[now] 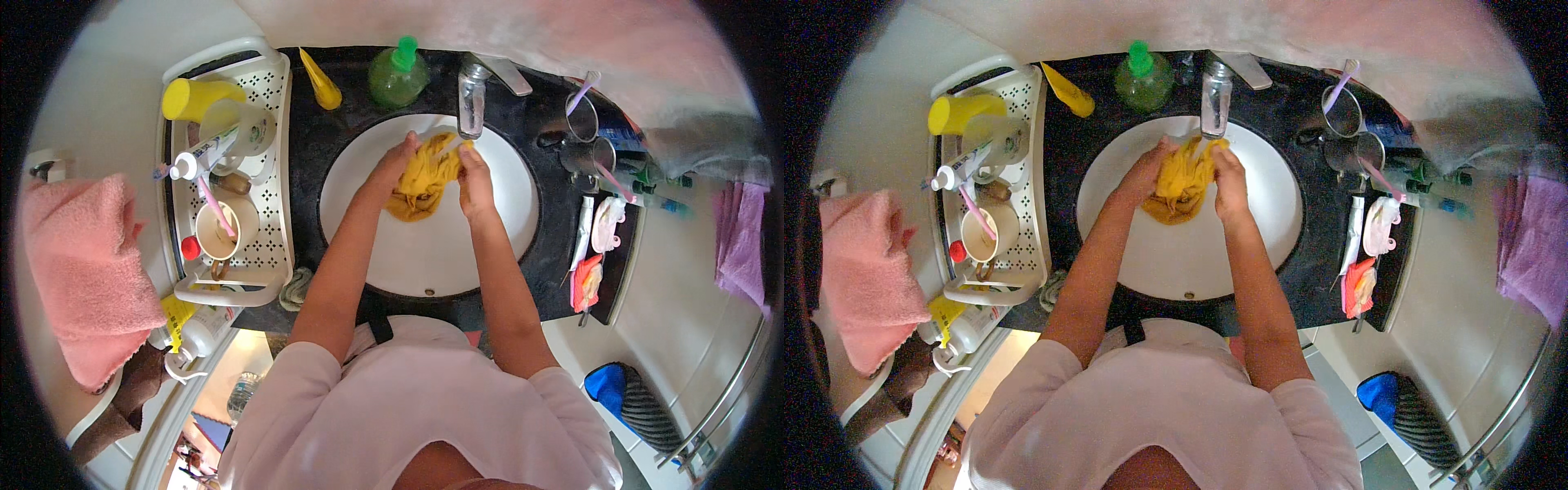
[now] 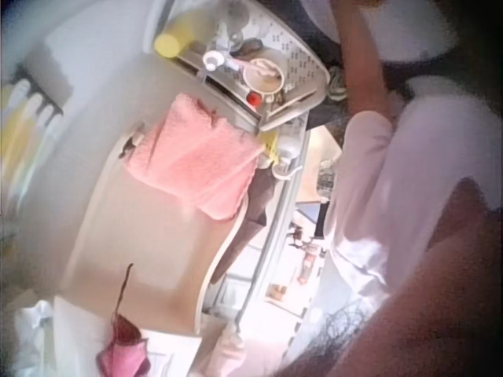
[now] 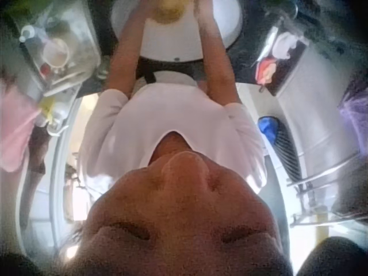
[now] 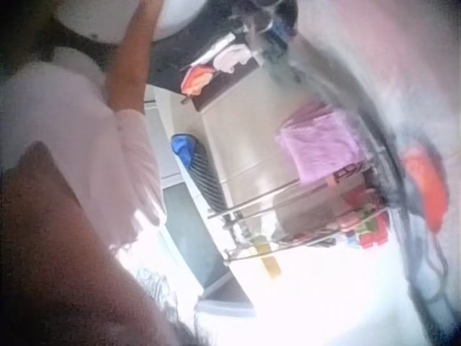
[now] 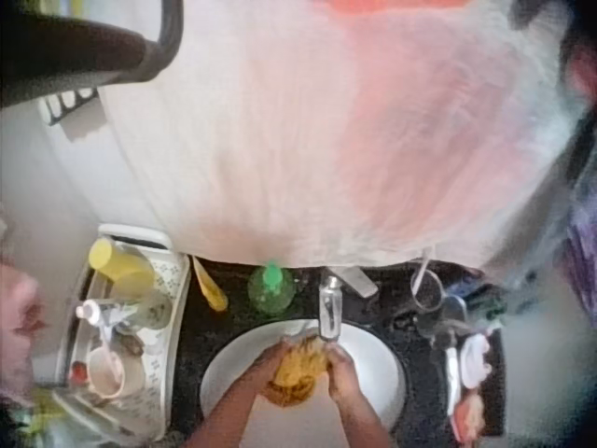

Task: The person washes a yellow cloth under running water in a bathroom sink, wringing it out repeatedly. They then switch to a green cloth, apply liquid soap from a bottle, and wash it under the tap before wringing it out and walking away.

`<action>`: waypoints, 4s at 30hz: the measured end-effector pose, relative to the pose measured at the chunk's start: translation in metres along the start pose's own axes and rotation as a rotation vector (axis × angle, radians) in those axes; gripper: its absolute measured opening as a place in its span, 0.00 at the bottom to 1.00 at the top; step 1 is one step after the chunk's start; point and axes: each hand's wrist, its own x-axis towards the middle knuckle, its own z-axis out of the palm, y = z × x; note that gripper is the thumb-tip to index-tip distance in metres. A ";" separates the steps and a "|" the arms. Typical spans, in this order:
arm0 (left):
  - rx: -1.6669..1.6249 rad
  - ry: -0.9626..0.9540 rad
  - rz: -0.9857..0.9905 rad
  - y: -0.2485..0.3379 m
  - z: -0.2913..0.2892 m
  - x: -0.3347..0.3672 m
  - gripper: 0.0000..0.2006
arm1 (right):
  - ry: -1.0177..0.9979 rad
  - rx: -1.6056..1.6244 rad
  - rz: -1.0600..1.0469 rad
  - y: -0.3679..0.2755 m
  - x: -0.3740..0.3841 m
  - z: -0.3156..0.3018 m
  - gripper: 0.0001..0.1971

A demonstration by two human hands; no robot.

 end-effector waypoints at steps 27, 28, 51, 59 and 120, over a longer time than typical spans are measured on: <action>-0.212 0.135 0.389 -0.048 0.068 -0.082 0.16 | -0.051 0.600 0.339 0.050 -0.009 0.013 0.28; 0.090 0.193 0.485 -0.042 0.074 -0.087 0.16 | -0.066 0.515 0.244 0.068 0.008 0.002 0.27; 0.422 0.523 0.622 -0.013 0.037 -0.018 0.21 | 0.185 0.345 0.185 0.025 0.011 0.018 0.18; 1.580 0.028 0.121 -0.009 0.009 -0.098 0.36 | 0.109 0.542 0.236 0.019 -0.004 -0.016 0.20; 1.177 0.136 0.338 -0.046 0.006 -0.042 0.46 | -0.017 0.755 0.364 0.061 -0.007 -0.015 0.18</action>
